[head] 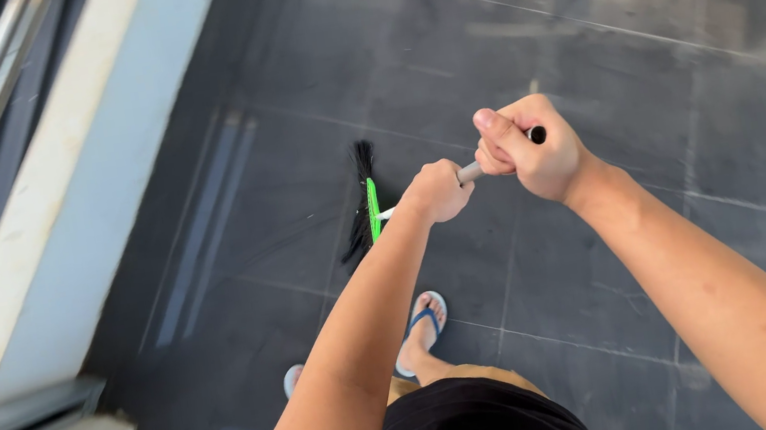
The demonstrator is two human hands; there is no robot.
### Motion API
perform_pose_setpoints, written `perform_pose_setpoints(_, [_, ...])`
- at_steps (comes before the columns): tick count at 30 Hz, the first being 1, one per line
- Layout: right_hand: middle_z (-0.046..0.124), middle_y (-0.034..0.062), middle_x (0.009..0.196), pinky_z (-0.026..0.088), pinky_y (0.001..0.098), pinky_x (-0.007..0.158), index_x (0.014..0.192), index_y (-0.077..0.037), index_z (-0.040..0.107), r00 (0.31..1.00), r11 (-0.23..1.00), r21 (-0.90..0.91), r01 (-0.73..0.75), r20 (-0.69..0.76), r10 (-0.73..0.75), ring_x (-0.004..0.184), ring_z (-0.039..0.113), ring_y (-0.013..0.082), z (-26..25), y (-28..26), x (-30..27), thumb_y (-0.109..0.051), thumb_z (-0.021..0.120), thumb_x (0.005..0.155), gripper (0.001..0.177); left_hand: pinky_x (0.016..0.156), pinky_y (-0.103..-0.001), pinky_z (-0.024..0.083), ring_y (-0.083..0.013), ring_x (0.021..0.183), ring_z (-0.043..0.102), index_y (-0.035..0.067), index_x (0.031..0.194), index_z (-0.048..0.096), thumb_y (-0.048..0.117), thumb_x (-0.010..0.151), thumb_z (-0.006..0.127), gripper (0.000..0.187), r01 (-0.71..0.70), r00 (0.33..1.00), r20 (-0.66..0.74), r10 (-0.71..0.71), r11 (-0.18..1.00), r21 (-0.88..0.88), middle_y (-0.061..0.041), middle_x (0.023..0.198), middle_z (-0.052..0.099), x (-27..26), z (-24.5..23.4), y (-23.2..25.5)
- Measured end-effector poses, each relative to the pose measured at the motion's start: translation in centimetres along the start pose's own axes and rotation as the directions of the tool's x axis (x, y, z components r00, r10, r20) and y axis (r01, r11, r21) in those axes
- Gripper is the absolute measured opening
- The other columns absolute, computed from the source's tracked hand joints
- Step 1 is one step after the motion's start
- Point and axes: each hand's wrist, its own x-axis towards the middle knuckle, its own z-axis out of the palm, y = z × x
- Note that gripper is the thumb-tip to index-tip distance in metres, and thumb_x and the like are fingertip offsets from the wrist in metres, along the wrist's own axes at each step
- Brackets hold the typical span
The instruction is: Sweeping the floor of a balcony using a broom and dustpan.
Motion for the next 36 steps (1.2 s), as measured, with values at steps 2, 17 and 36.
perform_pose_setpoints(2, [0.034, -0.0014, 0.053, 0.035, 0.0312, 0.056, 0.058, -0.007, 0.032, 0.999, 1.000, -0.030, -0.005, -0.055, 0.003, 0.053, 0.034, 0.0130, -2.8, -0.3, -1.6, -0.023, 0.047, 0.112, 0.058, 0.086, -0.044, 0.058, -0.0351, 0.094, 0.073, 0.007, 0.104, 0.075, 0.029, 0.092, 0.064, 0.027, -0.033, 0.998, 0.050, 0.033, 0.999, 0.004, -0.016, 0.098, 0.077, 1.5, 1.8, 2.9])
perform_pose_setpoints(17, [0.037, -0.0021, 0.055, 0.038, 0.0307, 0.055, 0.059, -0.008, 0.035, 0.970, 0.995, -0.092, 0.023, -0.239, -0.045, 0.054, 0.038, 0.0115, -11.9, -4.1, -4.4, -0.031, 0.051, 0.110, 0.058, 0.085, -0.046, 0.058, -0.0347, 0.090, 0.073, 0.011, 0.091, 0.078, 0.034, 0.088, 0.063, 0.027, -0.328, 0.944, 0.068, 0.321, 0.908, 0.261, -0.015, 0.090, 0.076, 4.9, 1.7, 14.3])
perform_pose_setpoints(36, [0.044, 0.0002, 0.055, 0.045, 0.0306, 0.056, 0.061, -0.006, 0.041, 0.906, 0.979, -0.204, 0.028, -0.410, -0.111, 0.055, 0.050, 0.0124, -9.2, -6.2, 12.7, -0.035, 0.052, 0.110, 0.058, 0.078, -0.043, 0.056, -0.0285, 0.087, 0.072, 0.015, 0.094, 0.073, 0.048, 0.090, 0.065, 0.035, -0.261, 0.963, -0.012, 0.270, 0.938, 0.229, -0.006, 0.086, 0.075, 12.6, -14.5, 8.5])
